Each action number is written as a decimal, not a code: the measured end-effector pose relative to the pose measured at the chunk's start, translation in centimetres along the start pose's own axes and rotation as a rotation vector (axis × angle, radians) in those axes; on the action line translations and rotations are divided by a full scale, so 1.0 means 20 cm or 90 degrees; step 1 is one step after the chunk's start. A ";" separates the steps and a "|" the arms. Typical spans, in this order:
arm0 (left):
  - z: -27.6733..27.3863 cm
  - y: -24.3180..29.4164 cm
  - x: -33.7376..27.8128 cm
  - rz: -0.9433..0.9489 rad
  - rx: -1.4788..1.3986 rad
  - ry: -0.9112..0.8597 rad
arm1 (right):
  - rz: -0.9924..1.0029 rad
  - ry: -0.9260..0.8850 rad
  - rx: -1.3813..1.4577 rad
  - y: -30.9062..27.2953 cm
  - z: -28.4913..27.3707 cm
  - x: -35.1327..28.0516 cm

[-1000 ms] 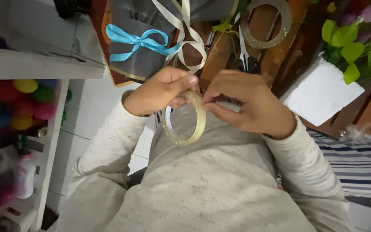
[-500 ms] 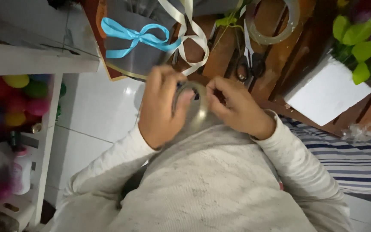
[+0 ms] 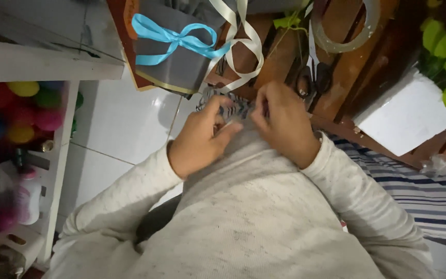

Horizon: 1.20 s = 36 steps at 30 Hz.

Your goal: Assembling and wrapping a small floral arrangement using decorative paper, tape, and scissors.

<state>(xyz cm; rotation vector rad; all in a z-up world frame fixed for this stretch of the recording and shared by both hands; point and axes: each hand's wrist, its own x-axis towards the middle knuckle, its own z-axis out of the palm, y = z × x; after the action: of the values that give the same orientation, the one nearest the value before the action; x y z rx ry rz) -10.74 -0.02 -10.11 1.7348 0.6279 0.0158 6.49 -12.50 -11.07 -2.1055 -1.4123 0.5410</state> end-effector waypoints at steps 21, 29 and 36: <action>-0.08 -0.03 0.11 -0.229 -0.092 -0.178 | 0.049 0.045 -0.111 0.01 -0.12 0.11; -0.07 -0.03 0.08 -0.240 -0.108 -0.152 | 0.115 -0.023 0.002 0.08 -0.11 0.13; -0.06 -0.02 0.06 -0.216 -0.130 -0.121 | 0.057 0.107 -0.289 0.01 -0.36 0.04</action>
<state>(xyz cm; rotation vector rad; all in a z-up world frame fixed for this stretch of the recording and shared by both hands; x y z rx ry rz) -10.22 1.70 -10.48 1.3973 0.7439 -0.3085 11.31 -13.40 -5.70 -2.5080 -1.4490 0.0702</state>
